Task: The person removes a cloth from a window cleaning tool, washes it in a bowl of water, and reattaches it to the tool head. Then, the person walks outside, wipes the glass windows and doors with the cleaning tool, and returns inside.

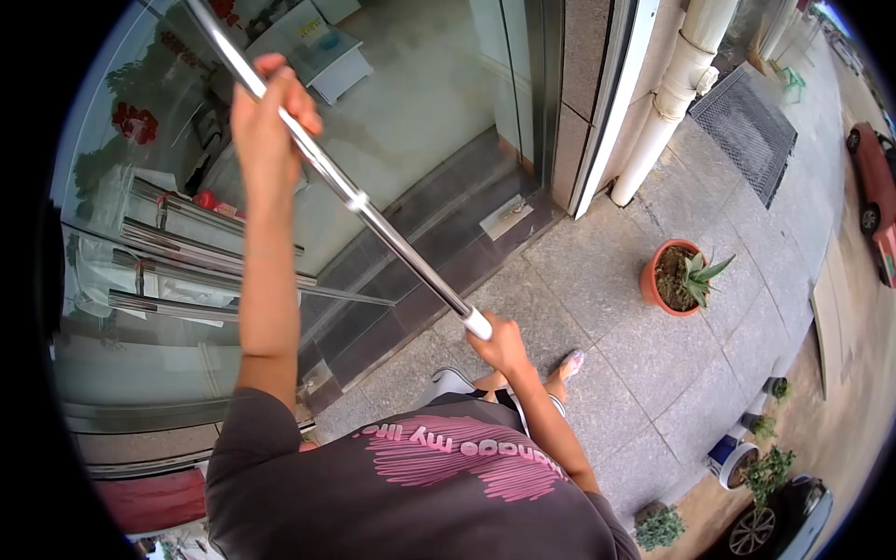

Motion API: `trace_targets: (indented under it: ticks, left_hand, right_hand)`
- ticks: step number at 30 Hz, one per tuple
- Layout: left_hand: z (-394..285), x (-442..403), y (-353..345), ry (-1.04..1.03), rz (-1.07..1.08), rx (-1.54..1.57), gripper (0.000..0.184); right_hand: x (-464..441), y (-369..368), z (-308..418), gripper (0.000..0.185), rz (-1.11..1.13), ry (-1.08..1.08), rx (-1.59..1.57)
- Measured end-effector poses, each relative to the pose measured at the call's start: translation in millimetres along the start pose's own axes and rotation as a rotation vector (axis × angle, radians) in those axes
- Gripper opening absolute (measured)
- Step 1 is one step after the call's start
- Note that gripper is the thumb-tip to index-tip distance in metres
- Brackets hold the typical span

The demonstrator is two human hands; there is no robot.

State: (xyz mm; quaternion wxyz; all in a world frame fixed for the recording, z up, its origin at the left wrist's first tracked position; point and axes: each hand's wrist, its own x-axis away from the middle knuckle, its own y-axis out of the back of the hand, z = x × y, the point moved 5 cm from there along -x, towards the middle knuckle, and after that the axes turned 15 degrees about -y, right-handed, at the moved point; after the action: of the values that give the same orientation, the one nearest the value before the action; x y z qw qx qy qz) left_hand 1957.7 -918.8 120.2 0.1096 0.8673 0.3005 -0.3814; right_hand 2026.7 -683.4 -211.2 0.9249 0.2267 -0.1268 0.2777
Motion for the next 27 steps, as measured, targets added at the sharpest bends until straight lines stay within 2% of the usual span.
trace_targets:
  ticks: [2,4,6,7,8,10,11,12,13,14,15,17,19,21,23,24,25,27]
  left_hand:
    - [-37,-60,34,-0.122,0.025,0.026,0.020]
    - [-38,-58,44,-0.149,0.070,0.071,0.022]
    - [3,23,32,0.014,0.011,0.067,0.025]
    - [30,86,19,0.159,-0.021,0.071,0.026]
    - [56,156,5,0.301,-0.049,0.074,0.027]
    - [97,289,-12,0.460,0.008,0.118,0.026]
    - [110,346,-20,0.592,-0.052,0.177,0.024]
    - [126,393,-25,0.684,-0.020,0.146,0.023]
    - [143,430,-28,0.849,-0.008,0.132,0.022]
    - [162,455,-27,0.810,0.111,-0.031,0.020]
    - [193,488,-21,0.946,0.130,-0.162,0.021]
    - [221,512,-22,0.944,0.134,-0.225,0.020]
    - [208,504,-25,1.001,0.075,-0.175,0.021]
    - [161,439,-24,0.812,0.029,0.014,0.020]
    - [98,327,-12,0.569,0.012,0.042,0.018]
    - [72,261,5,0.398,0.007,0.041,0.018]
    - [40,191,23,0.236,-0.057,0.049,0.022]
    - [-37,59,68,0.011,-0.082,-0.086,0.020]
  right_hand:
    - [-1,-3,80,0.023,0.038,0.094,-0.030]
    - [9,-9,72,0.024,0.055,0.078,-0.037]
    - [24,-15,-17,0.025,-0.016,0.040,0.048]
    - [44,-9,-68,0.021,0.017,-0.133,0.107]
    - [73,-6,-137,0.021,0.027,-0.180,0.176]
    - [172,12,-239,0.028,0.039,-0.504,0.177]
    - [217,23,-264,0.032,0.056,-0.563,0.291]
    - [255,30,-293,0.034,0.020,-0.712,0.240]
    - [285,31,-324,0.038,0.044,-0.725,0.204]
    - [300,27,-321,0.043,0.088,-0.836,0.234]
    - [305,23,-323,0.043,0.098,-0.827,0.238]
    - [306,20,-330,0.042,0.096,-0.769,0.245]
    - [285,17,-339,0.041,0.080,-0.668,0.242]
    - [246,10,-334,0.040,0.062,-0.547,0.216]
    - [195,-7,-317,0.039,0.052,-0.364,0.187]
    - [160,-17,-278,0.039,0.036,-0.252,0.165]
    - [129,-12,-165,0.032,0.064,-0.245,0.190]
    - [86,-18,-19,0.030,-0.030,0.155,0.083]
